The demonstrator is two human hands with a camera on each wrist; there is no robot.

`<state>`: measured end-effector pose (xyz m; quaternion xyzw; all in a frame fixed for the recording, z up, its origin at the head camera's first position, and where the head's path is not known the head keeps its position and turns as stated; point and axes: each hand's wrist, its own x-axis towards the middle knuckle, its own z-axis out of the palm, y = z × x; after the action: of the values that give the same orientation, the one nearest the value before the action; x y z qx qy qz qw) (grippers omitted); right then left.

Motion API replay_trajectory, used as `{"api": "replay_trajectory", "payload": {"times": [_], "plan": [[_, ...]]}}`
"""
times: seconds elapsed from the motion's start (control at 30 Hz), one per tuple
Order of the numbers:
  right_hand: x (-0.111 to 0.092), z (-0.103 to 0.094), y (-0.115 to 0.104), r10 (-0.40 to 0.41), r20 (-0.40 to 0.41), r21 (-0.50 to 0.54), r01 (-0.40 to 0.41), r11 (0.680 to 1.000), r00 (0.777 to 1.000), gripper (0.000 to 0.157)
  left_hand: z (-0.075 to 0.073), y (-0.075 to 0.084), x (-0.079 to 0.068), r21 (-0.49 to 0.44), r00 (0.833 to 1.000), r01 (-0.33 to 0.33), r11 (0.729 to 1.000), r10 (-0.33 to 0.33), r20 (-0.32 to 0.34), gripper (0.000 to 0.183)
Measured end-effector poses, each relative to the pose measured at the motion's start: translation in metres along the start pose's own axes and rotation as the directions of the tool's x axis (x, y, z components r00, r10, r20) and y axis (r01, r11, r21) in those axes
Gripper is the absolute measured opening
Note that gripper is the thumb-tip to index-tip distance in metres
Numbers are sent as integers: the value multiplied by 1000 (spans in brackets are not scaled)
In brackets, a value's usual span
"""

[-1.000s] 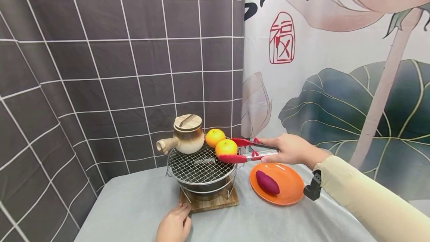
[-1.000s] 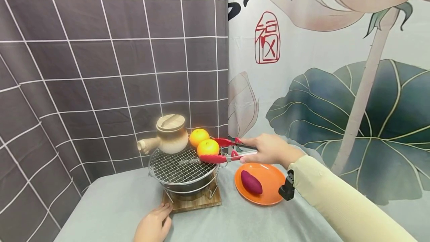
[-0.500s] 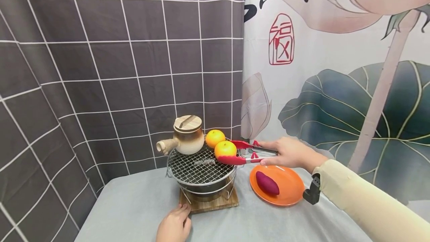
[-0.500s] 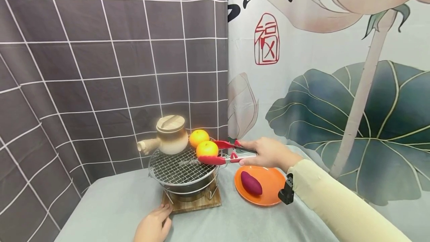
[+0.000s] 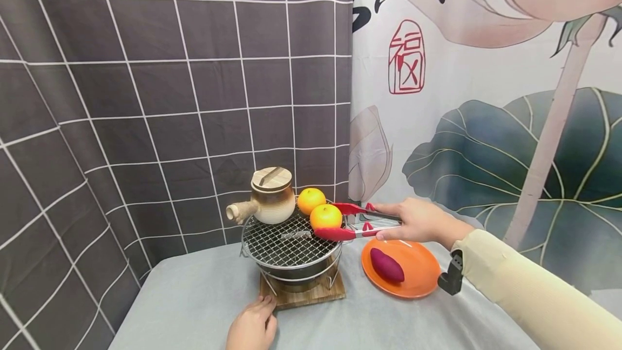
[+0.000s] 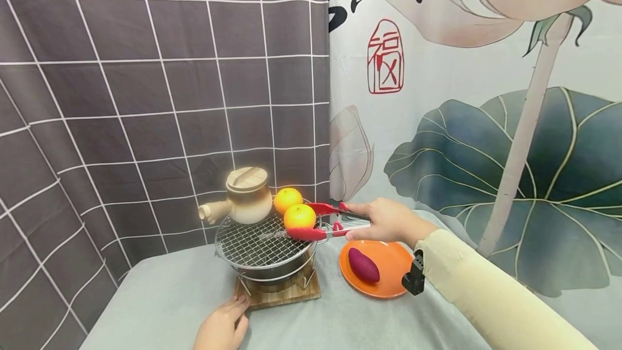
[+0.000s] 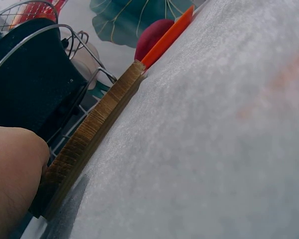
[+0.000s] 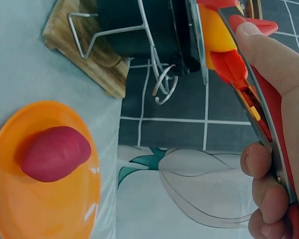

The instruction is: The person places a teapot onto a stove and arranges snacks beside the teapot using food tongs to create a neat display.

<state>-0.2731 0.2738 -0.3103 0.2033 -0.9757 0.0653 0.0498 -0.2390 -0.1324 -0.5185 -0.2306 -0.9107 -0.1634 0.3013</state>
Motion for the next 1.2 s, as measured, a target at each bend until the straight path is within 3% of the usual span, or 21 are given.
{"api": "replay_trajectory", "payload": {"times": [0.57,1.2], "plan": [[-2,-4,0,8,-19,-8,-8,1000,1000,89,1,-1,0,-5,1000,-11,1000,11,14,24],[-16,-7,14,26,-53,38,-24,999,998,89,-4,2,5,-15,985,74,997,-70,156,26]]}}
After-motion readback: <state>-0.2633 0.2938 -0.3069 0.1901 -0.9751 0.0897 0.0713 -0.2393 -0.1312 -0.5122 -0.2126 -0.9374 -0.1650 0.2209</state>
